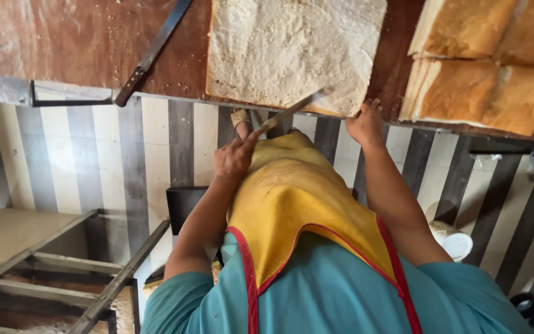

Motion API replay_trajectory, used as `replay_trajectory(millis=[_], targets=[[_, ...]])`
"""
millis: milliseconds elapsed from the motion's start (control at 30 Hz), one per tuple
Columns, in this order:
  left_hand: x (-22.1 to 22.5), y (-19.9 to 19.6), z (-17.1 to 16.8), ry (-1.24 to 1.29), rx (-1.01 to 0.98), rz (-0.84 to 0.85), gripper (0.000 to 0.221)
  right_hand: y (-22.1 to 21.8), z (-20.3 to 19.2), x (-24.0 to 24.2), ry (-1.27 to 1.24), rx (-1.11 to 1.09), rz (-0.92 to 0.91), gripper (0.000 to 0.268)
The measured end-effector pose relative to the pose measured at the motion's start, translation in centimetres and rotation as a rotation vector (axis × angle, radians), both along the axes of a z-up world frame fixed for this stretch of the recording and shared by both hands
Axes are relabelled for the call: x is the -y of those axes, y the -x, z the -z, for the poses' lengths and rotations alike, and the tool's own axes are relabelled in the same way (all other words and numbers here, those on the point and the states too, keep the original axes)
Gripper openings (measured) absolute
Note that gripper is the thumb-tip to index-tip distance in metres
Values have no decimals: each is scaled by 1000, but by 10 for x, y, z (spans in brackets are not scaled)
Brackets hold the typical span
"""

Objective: Apply cream or butter to large bread sheets and stack/cut them into portions.

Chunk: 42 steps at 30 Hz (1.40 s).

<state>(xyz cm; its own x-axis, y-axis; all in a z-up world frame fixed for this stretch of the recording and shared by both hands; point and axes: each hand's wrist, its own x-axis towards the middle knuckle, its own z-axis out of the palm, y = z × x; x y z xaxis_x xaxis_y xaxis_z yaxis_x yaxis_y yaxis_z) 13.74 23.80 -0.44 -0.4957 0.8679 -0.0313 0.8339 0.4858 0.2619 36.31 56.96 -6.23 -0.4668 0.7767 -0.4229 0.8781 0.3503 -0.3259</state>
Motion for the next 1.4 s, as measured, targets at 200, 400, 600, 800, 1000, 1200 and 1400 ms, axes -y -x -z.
replay_trajectory(millis=[200, 400, 600, 800, 1000, 1200, 1400], targets=[[67, 40, -15, 229, -39, -417, 35, 4, -5, 1, 6, 25, 12, 80], [84, 61, -1, -3, -215, -432, 31, 1, 5, -1, 22, 32, 27, 83], [37, 82, 1, -92, -192, 49, 38, -3, 17, -2, -26, 47, 24, 86], [58, 153, 23, 241, -201, -83, 31, -7, 25, -4, -52, 62, 3, 90], [55, 177, 10, -44, -363, -125, 36, -7, 28, -1, 24, 55, 43, 99], [-10, 145, 12, 262, -49, 124, 40, -13, 41, -2, 12, 26, 63, 98], [-5, 178, 3, 236, -124, 175, 51, -9, 35, -3, 18, 52, 66, 99]])
